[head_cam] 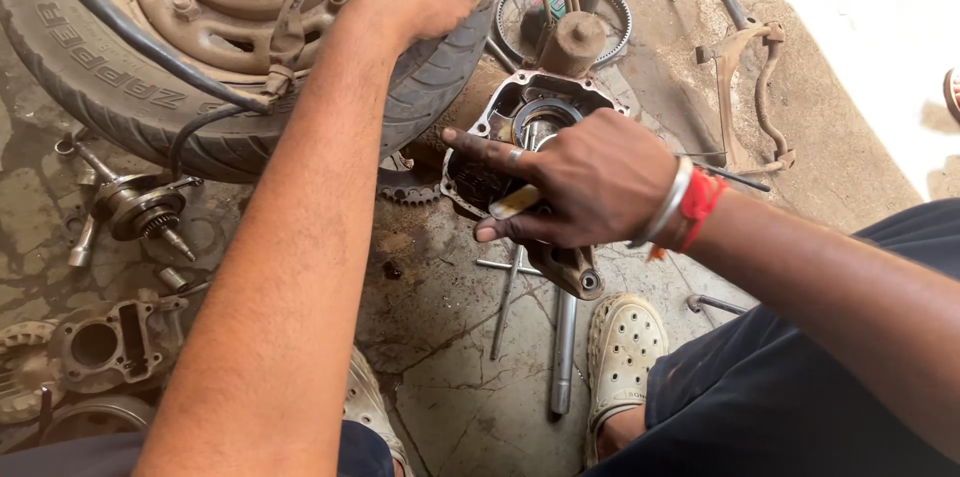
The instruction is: The person cleans a metal engine casing by scraping the edges with a small yellow tool and wiping the interior surfaces with a cloth.
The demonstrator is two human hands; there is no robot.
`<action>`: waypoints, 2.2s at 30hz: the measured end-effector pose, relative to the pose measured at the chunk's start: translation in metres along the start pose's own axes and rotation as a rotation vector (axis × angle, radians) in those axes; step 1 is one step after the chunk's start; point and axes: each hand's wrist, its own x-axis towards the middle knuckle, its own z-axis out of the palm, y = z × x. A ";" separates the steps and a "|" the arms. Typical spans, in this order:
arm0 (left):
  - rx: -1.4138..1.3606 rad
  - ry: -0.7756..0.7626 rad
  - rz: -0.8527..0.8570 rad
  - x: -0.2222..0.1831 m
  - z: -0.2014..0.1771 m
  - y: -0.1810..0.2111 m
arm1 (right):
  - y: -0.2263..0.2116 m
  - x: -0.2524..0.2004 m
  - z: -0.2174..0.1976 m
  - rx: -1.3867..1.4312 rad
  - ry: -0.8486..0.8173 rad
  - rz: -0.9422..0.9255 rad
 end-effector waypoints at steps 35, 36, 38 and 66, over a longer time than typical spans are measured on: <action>0.039 -0.051 -0.022 -0.004 -0.004 0.006 | 0.080 0.007 -0.035 -0.062 0.253 0.375; 0.042 -0.049 -0.022 -0.004 -0.005 0.006 | 0.081 0.008 -0.034 -0.062 0.256 0.374; 0.044 -0.065 -0.014 -0.005 -0.006 0.007 | 0.083 0.008 -0.034 -0.173 0.250 0.314; 0.086 -0.100 -0.075 -0.006 -0.011 0.015 | 0.101 -0.026 -0.043 -0.015 0.349 0.486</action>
